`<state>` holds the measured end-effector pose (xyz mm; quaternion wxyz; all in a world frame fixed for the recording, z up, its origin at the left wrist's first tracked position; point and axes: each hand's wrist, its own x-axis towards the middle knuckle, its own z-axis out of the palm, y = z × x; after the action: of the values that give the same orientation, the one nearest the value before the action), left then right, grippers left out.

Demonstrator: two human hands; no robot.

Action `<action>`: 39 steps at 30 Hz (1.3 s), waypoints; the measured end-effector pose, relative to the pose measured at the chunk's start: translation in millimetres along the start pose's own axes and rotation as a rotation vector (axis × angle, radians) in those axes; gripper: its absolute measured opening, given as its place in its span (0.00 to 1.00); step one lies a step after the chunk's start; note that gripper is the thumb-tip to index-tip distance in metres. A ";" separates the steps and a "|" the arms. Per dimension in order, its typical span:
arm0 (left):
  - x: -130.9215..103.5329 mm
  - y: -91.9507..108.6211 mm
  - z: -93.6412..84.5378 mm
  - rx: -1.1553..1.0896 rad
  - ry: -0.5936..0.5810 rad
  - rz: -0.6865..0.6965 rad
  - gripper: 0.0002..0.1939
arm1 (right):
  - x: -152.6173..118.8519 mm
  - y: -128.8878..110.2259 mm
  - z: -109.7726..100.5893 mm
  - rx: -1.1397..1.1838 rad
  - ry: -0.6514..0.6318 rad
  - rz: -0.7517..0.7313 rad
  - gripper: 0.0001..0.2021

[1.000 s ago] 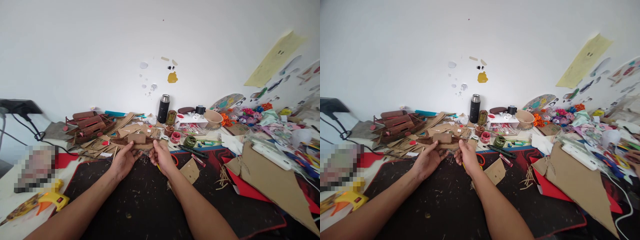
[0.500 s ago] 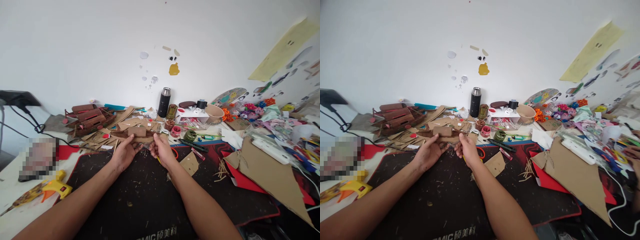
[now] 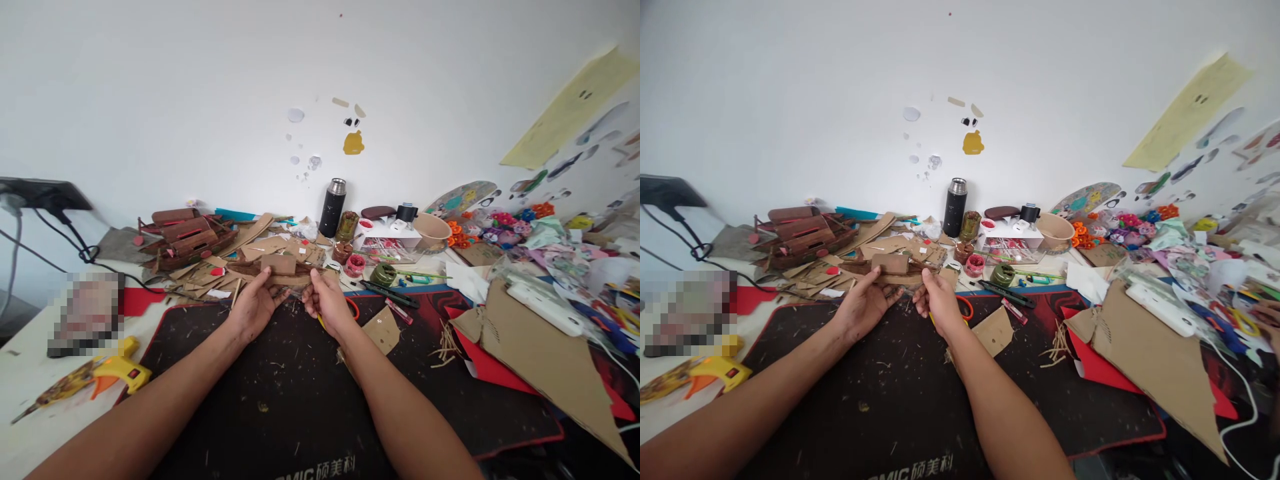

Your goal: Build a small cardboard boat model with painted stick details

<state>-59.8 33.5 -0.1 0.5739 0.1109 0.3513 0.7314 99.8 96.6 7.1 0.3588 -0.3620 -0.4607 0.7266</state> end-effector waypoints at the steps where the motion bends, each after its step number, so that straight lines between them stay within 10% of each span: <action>1: -0.3 -0.1 0.3 -0.002 -0.002 0.001 0.11 | 0.0 0.3 -0.2 -0.002 0.000 -0.003 0.30; 39: -2.3 -7.7 4.0 0.005 -0.039 0.031 0.17 | 0.3 1.8 -2.3 -0.045 0.014 -0.027 0.32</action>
<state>-50.9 33.6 -1.6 0.5691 0.1319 0.3400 0.7370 101.3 97.2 4.6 0.3635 -0.3690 -0.4793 0.7085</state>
